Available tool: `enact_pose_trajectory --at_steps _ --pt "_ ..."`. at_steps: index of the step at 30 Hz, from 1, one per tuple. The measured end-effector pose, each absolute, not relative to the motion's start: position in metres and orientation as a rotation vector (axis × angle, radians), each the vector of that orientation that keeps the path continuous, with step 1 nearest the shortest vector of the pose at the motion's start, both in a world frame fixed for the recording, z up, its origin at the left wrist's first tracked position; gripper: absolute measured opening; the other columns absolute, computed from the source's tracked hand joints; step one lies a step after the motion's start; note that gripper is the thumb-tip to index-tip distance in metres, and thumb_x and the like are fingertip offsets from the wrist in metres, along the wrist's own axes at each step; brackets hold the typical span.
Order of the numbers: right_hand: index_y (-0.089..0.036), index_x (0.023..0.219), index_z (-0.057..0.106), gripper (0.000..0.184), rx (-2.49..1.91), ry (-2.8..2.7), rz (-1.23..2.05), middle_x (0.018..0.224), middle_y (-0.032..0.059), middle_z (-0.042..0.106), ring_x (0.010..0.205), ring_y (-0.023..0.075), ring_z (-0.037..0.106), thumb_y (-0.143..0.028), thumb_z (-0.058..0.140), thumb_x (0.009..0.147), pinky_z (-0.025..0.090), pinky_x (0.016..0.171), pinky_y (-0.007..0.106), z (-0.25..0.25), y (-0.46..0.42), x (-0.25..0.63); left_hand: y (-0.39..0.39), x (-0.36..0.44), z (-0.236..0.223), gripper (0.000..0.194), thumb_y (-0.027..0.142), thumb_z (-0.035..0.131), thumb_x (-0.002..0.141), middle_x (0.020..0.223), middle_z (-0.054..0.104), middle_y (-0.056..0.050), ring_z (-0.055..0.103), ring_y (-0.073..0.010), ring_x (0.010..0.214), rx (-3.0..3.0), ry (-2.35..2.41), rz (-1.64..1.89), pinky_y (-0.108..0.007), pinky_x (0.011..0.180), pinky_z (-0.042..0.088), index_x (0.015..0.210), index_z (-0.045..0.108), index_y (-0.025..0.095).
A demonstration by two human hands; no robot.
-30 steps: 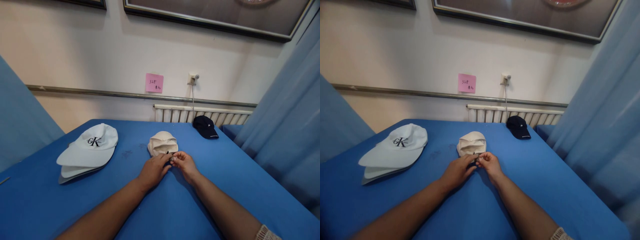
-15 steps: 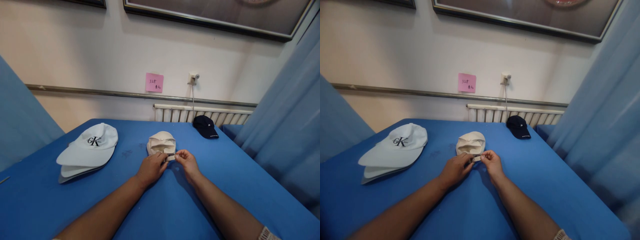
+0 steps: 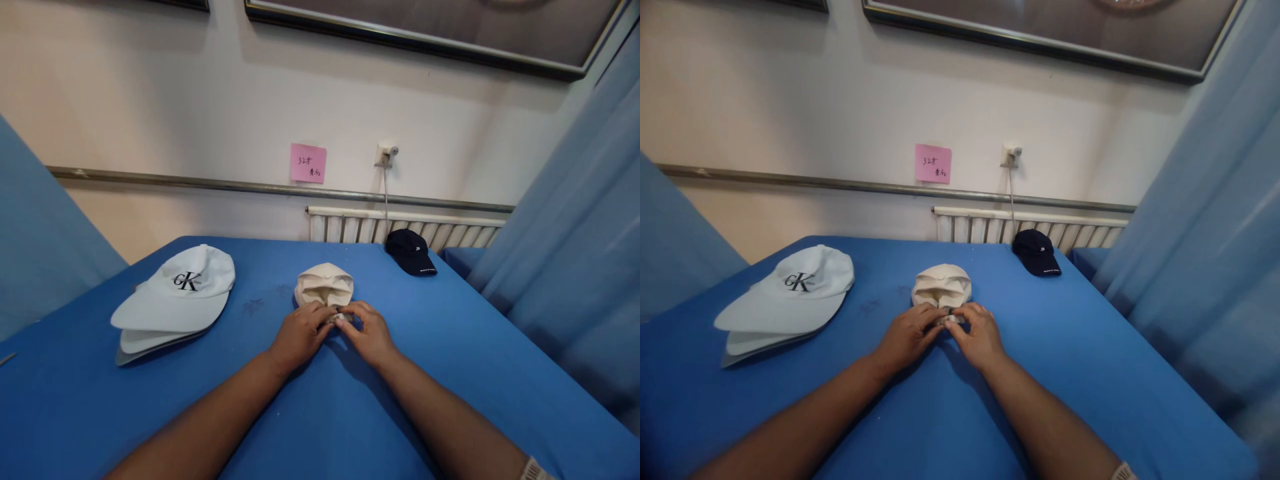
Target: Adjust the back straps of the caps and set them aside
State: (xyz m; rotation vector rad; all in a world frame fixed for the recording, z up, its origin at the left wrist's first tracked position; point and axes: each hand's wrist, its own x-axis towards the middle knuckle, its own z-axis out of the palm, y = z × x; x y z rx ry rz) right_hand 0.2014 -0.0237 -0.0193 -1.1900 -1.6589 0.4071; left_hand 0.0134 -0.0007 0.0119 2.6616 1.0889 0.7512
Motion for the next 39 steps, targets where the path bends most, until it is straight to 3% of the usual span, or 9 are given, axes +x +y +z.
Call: enact_pose_trajectory --at_steps 7,10,12,14,17,21,26,34,39 --pt "-0.020 0.069 0.068 0.016 -1.210 -1.350 0.715 0.071 0.0008 0.062 0.067 0.0159 0.056 -0.035 0.068 0.074 0.044 0.066 0.029 -0.036 -0.011 0.197 -0.004 0.010 0.016 0.040 0.024 0.053 0.088 0.115 0.065 -0.007 0.062 -0.0191 0.094 2.433 1.096 0.992 -0.034 0.088 0.049 0.128 0.052 0.022" --pt "-0.018 0.068 0.066 0.026 -1.158 -1.125 0.912 0.062 -0.0005 0.059 0.058 0.0132 0.049 -0.043 0.071 0.069 0.039 0.058 0.027 -0.038 -0.006 0.200 -0.003 0.008 0.018 0.028 0.026 0.055 0.085 0.096 0.068 -0.005 0.063 -0.0170 0.076 2.085 1.291 1.074 -0.031 0.072 0.051 0.112 0.060 0.018" --pt "-0.017 0.068 0.066 0.030 -1.117 -1.038 0.987 0.062 -0.0005 0.058 0.058 0.0125 0.047 -0.047 0.072 0.068 0.037 0.057 0.026 -0.036 -0.005 0.202 -0.007 0.011 0.014 0.017 0.027 0.057 0.084 0.081 0.068 -0.004 0.060 -0.0145 0.062 1.767 1.296 0.934 -0.026 0.057 0.047 0.094 0.063 0.015" --pt "-0.017 0.069 0.066 0.032 -1.086 -0.998 1.026 0.064 -0.0003 0.059 0.060 0.0124 0.048 -0.048 0.074 0.067 0.037 0.059 0.026 -0.034 -0.007 0.204 -0.014 0.018 0.009 0.015 0.027 0.061 0.083 0.081 0.069 -0.005 0.059 -0.0122 0.057 1.401 1.168 0.757 -0.023 0.049 0.043 0.090 0.063 0.014" --pt "-0.017 0.069 0.066 0.033 -1.035 -1.021 1.094 0.066 0.0000 0.060 0.063 0.0128 0.049 -0.049 0.075 0.067 0.037 0.063 0.027 -0.034 -0.009 0.203 -0.022 0.029 0.001 0.021 0.032 0.065 0.084 0.097 0.071 -0.009 0.067 -0.0136 0.073 0.855 0.963 0.688 -0.022 0.059 0.050 0.094 0.064 0.014" --pt "-0.018 0.066 0.064 0.033 -0.960 -1.159 1.187 0.063 -0.0012 0.057 0.061 0.0118 0.047 -0.049 0.075 0.067 0.036 0.063 0.027 -0.037 -0.010 0.198 -0.015 0.033 -0.001 0.014 0.027 0.060 0.090 0.087 0.072 -0.008 0.069 -0.0140 0.077 0.438 0.870 0.829 -0.023 0.071 0.053 0.093 0.065 0.013" --pt "-0.018 0.065 0.062 0.029 -1.015 -1.209 1.143 0.056 -0.0031 0.055 0.053 0.0106 0.045 -0.045 0.073 0.068 0.035 0.056 0.025 -0.042 -0.007 0.192 -0.003 0.021 0.001 0.016 0.009 0.058 0.088 0.090 0.073 -0.003 0.069 -0.0131 0.081 0.404 0.686 0.993 -0.024 0.075 0.053 0.098 0.068 0.016" --pt "-0.018 0.067 0.064 0.023 -0.999 -1.248 1.084 0.057 -0.0028 0.057 0.054 0.0107 0.048 -0.040 0.069 0.072 0.039 0.057 0.025 -0.045 -0.008 0.187 -0.016 0.035 -0.014 0.027 0.005 0.079 0.068 0.090 0.073 -0.005 0.066 -0.0112 0.080 0.650 0.788 1.004 -0.019 0.076 0.050 0.092 0.073 0.014" --pt "-0.018 0.075 0.066 0.019 -0.960 -1.225 1.045 0.068 0.0000 0.065 0.063 0.0129 0.056 -0.036 0.071 0.072 0.045 0.066 0.027 -0.046 -0.009 0.185 -0.013 0.033 -0.013 0.011 0.010 0.079 0.072 0.080 0.072 -0.005 0.065 -0.0111 0.073 0.629 0.838 1.033 -0.021 0.072 0.052 0.082 0.073 0.012"
